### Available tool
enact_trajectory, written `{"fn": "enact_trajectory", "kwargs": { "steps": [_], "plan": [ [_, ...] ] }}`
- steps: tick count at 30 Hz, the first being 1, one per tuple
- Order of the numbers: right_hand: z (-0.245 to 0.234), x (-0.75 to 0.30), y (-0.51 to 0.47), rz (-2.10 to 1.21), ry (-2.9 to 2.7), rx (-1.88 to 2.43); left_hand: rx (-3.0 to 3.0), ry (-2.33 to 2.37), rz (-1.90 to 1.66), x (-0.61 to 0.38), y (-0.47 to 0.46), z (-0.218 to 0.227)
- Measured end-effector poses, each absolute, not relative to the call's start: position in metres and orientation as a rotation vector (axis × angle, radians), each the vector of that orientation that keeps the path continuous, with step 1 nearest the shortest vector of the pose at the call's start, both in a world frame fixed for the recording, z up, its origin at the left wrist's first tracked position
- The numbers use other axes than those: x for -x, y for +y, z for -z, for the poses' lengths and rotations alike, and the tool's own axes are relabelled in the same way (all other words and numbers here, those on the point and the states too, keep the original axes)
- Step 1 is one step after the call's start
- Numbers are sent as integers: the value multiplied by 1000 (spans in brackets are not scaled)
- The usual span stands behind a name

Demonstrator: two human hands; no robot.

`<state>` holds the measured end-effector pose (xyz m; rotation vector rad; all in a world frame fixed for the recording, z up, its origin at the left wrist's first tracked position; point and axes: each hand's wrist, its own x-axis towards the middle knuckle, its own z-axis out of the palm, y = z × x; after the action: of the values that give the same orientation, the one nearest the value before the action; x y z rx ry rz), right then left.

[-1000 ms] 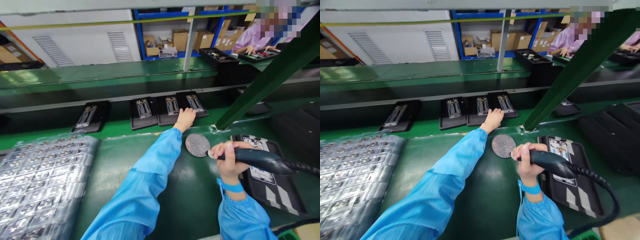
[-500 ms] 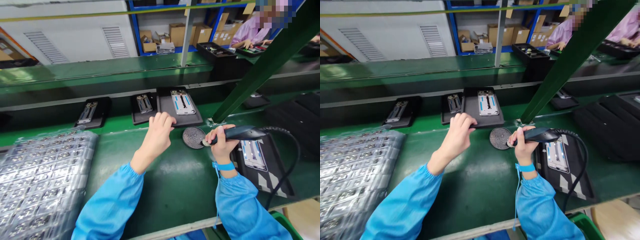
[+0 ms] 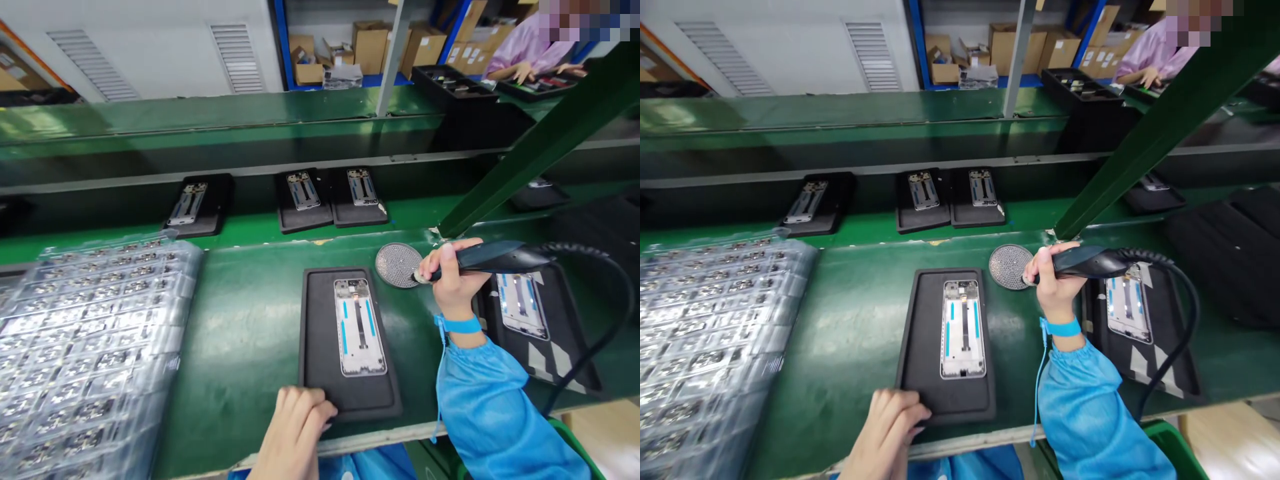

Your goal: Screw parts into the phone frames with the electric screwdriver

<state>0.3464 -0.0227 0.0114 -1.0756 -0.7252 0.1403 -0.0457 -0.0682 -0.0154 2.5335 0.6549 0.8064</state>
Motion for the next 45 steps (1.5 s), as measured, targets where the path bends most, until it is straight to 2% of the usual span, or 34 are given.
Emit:
{"fn": "enact_trajectory", "kwargs": {
  "steps": [4, 9, 12, 17, 23, 33, 39, 45],
  "plan": [
    [-12, -345, -27, -158, -795, 1065, -2491, 620, -770, 52, -89, 30],
    [-14, -346, -31, -157, -833, 1080, -2485, 478, -503, 44, -60, -13],
    [-16, -348, -30, -149, -798, 1094, -2507, 482, -498, 28, -28, -28],
    [-20, -349, -29, -152, -744, 1103, -2513, 622, -579, -20, 35, -9],
    [-23, -349, -29, -140, -748, 1107, -2414, 757, -477, -64, 83, 14],
    [-23, -350, -24, -197, -807, 1140, -2369, 682, -427, -61, 63, 14],
    [-48, -328, -26, -218, -808, 1080, -2282, 745, -406, -66, 61, 10],
    [-60, -266, -20, -455, -931, 925, -2233, 771, -398, -69, 58, 7]
  ]
}}
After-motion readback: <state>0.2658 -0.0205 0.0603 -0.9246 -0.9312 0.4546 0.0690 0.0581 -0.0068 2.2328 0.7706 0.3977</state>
